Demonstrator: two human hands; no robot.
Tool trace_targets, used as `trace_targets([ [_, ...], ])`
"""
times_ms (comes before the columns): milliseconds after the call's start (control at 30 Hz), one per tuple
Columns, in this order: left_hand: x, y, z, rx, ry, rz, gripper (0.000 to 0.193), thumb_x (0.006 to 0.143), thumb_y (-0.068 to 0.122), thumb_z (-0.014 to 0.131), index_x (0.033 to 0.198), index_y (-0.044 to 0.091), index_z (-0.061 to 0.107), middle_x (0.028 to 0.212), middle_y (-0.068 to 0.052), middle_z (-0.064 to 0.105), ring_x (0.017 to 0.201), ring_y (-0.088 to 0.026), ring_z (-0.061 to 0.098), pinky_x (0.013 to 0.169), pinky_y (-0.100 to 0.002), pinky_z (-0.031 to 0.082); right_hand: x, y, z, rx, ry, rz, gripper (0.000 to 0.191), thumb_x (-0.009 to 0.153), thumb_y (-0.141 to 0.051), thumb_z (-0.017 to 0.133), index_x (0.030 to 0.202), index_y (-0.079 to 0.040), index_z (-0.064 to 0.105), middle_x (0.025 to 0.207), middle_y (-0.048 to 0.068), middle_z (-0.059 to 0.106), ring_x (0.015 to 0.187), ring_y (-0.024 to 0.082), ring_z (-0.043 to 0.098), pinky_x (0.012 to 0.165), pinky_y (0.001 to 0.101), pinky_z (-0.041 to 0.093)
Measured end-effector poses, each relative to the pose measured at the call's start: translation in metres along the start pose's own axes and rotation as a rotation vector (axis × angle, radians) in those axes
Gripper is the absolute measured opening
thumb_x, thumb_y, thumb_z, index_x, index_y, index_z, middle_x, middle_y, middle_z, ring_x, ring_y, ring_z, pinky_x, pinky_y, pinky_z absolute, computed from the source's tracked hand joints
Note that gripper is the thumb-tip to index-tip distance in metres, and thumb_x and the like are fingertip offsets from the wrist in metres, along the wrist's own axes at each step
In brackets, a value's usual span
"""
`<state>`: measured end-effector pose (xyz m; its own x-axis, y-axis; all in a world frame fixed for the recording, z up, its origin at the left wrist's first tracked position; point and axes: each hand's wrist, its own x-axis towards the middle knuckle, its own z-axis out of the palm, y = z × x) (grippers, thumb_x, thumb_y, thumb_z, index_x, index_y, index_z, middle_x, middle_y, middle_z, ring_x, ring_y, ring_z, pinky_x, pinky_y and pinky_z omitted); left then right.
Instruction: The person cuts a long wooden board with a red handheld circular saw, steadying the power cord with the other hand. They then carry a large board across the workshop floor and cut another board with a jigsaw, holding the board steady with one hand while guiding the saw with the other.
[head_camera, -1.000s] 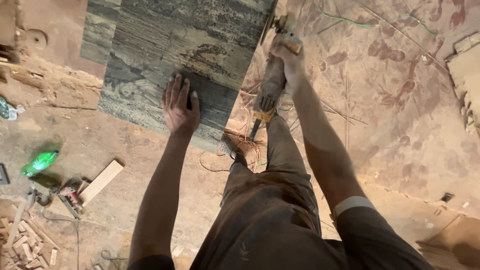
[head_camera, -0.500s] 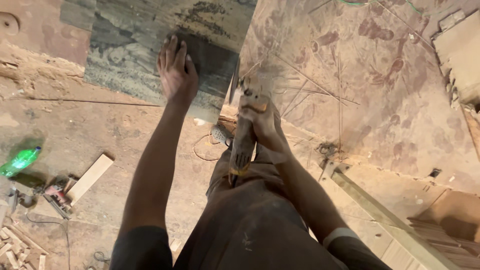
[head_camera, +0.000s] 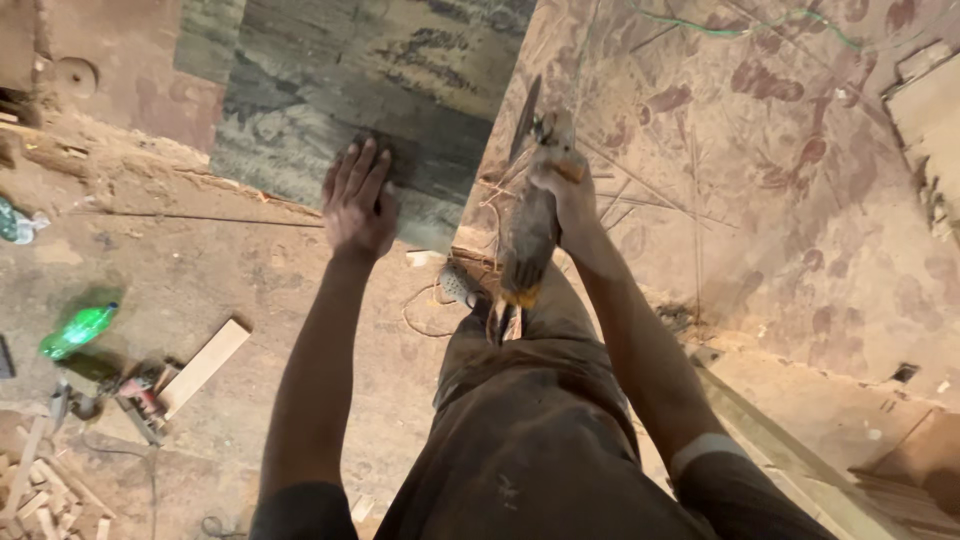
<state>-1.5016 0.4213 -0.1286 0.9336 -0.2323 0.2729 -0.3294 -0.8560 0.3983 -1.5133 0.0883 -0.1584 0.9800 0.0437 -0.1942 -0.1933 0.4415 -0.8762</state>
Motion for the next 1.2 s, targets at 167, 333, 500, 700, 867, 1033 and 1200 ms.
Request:
trace_targets([
  [167, 0.004, 0.003, 0.001, -0.015, 0.046, 0.008, 0.040, 0.100, 0.016, 0.053, 0.135, 0.008, 0.071, 0.148, -0.013, 0.063, 0.140, -0.035, 0.056, 0.122, -0.052, 0.037, 0.060, -0.031, 0.007, 0.071, 0.236, 0.225, 0.017, 0.081, -0.003, 0.070, 0.097, -0.007, 0.066, 0.083, 0.008, 0.065, 0.074, 0.020, 0.067, 0.069, 0.0362, 0.061],
  [333, 0.000, -0.004, 0.002, -0.061, 0.064, 0.027, 0.042, 0.100, 0.016, 0.051, 0.136, 0.006, 0.070, 0.148, -0.013, 0.063, 0.141, -0.036, 0.055, 0.123, -0.052, 0.038, 0.060, -0.034, 0.029, 0.026, 0.225, 0.253, 0.017, 0.081, -0.004, 0.070, 0.097, -0.005, 0.065, 0.085, 0.008, 0.065, 0.075, 0.021, 0.067, 0.068, 0.0357, 0.058],
  [500, -0.004, -0.009, 0.008, -0.046, 0.067, 0.034, 0.045, 0.098, 0.016, 0.050, 0.137, 0.006, 0.071, 0.149, -0.014, 0.062, 0.141, -0.035, 0.055, 0.121, -0.052, 0.037, 0.007, -0.009, 0.050, -0.042, 0.340, 0.231, 0.025, 0.076, -0.003, 0.072, 0.099, -0.008, 0.065, 0.086, 0.006, 0.068, 0.076, 0.019, 0.068, 0.068, 0.0337, 0.057],
  [700, -0.011, -0.017, 0.016, -0.047, 0.078, 0.052, 0.044, 0.101, 0.018, 0.048, 0.137, 0.006, 0.071, 0.149, -0.014, 0.062, 0.142, -0.034, 0.054, 0.122, -0.051, 0.037, -0.095, 0.033, 0.078, 0.076, 0.087, 0.093, 0.019, 0.079, -0.001, 0.070, 0.098, -0.002, 0.067, 0.089, 0.007, 0.067, 0.078, 0.019, 0.067, 0.074, 0.0373, 0.061],
  [867, -0.012, -0.019, 0.020, -0.067, 0.076, 0.069, 0.043, 0.105, 0.019, 0.046, 0.136, 0.004, 0.071, 0.150, -0.013, 0.061, 0.143, -0.035, 0.053, 0.122, -0.052, 0.036, -0.157, 0.073, 0.084, -0.052, 0.037, 0.156, 0.014, 0.086, 0.001, 0.068, 0.100, -0.001, 0.067, 0.080, 0.009, 0.065, 0.064, 0.016, 0.065, 0.055, 0.0303, 0.055],
  [1033, -0.013, -0.020, 0.019, -0.054, 0.077, 0.076, 0.041, 0.107, 0.019, 0.046, 0.138, 0.006, 0.070, 0.151, -0.010, 0.060, 0.143, -0.033, 0.053, 0.123, -0.051, 0.035, -0.175, 0.094, 0.083, 0.099, 0.013, 0.078, 0.016, 0.088, 0.000, 0.068, 0.103, -0.005, 0.066, 0.085, 0.008, 0.066, 0.064, 0.014, 0.066, 0.052, 0.0275, 0.058],
  [1200, -0.012, -0.018, 0.015, -0.059, 0.105, 0.089, 0.041, 0.106, 0.018, 0.048, 0.139, 0.009, 0.069, 0.151, -0.009, 0.060, 0.144, -0.032, 0.052, 0.124, -0.049, 0.034, -0.114, 0.067, 0.065, 0.058, 0.049, 0.088, 0.028, 0.085, -0.010, 0.067, 0.112, -0.004, 0.066, 0.099, 0.011, 0.065, 0.080, 0.020, 0.065, 0.064, 0.0362, 0.060],
])
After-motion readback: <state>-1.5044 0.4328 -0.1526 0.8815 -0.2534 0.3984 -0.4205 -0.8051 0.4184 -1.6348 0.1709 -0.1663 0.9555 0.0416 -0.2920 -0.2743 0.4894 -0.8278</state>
